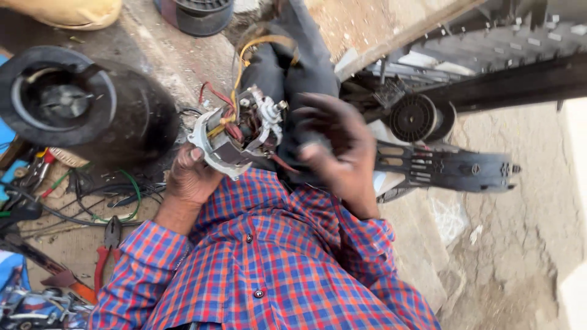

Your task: The person sits on the ground holding an electric motor on their lap. They turn the motor over in their hands, then use a screwdriver to unscrew and pry at the motor housing, working on it from different sides and holding the opened motor up at the end.

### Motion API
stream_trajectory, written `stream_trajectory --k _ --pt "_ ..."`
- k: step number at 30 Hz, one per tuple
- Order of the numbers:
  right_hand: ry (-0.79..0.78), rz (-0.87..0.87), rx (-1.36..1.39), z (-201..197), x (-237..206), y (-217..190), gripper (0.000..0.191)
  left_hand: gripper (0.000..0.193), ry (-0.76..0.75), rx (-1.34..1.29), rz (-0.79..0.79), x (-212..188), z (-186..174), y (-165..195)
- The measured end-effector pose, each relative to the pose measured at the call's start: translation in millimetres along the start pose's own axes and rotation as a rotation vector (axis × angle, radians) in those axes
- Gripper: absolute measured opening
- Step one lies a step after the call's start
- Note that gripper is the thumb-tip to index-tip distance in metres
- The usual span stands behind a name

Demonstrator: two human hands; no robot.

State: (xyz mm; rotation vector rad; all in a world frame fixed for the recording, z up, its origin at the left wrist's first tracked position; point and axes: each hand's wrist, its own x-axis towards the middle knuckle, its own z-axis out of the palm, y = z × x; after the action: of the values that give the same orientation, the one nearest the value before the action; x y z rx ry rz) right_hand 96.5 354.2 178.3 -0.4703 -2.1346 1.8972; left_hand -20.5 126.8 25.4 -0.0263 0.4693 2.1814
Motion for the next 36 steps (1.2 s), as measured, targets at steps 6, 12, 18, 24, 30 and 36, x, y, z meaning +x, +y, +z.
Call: stream_trajectory --k 6,12,18,24,30,36 --pt "0.008 0.148 0.418 28.9 -12.7 66.4 0.111 0.091 0.051 -0.181 -0.033 1.2 30.2 -9.1" --pt "-0.212 0.019 0.440 22.6 -18.0 119.3 0.133 0.093 0.030 0.008 -0.101 -13.1 49.3 -17.6" --pt "-0.147 0.162 0.686 26.6 -32.6 145.4 0.122 0.103 -0.020 0.356 0.004 -25.0 60.0 -24.4" --pt "-0.189 0.114 0.948 27.3 -22.9 123.0 0.109 0.103 -0.131 0.749 0.107 -23.8 77.4 -29.5" --pt "-0.196 0.104 1.049 32.6 -10.2 101.4 0.104 0.101 -0.045 1.057 0.351 -13.8 77.3 -39.9" --pt "-0.153 0.147 0.992 32.4 -15.8 103.1 0.104 0.105 -0.107 1.275 0.477 -9.8 63.1 -37.0"
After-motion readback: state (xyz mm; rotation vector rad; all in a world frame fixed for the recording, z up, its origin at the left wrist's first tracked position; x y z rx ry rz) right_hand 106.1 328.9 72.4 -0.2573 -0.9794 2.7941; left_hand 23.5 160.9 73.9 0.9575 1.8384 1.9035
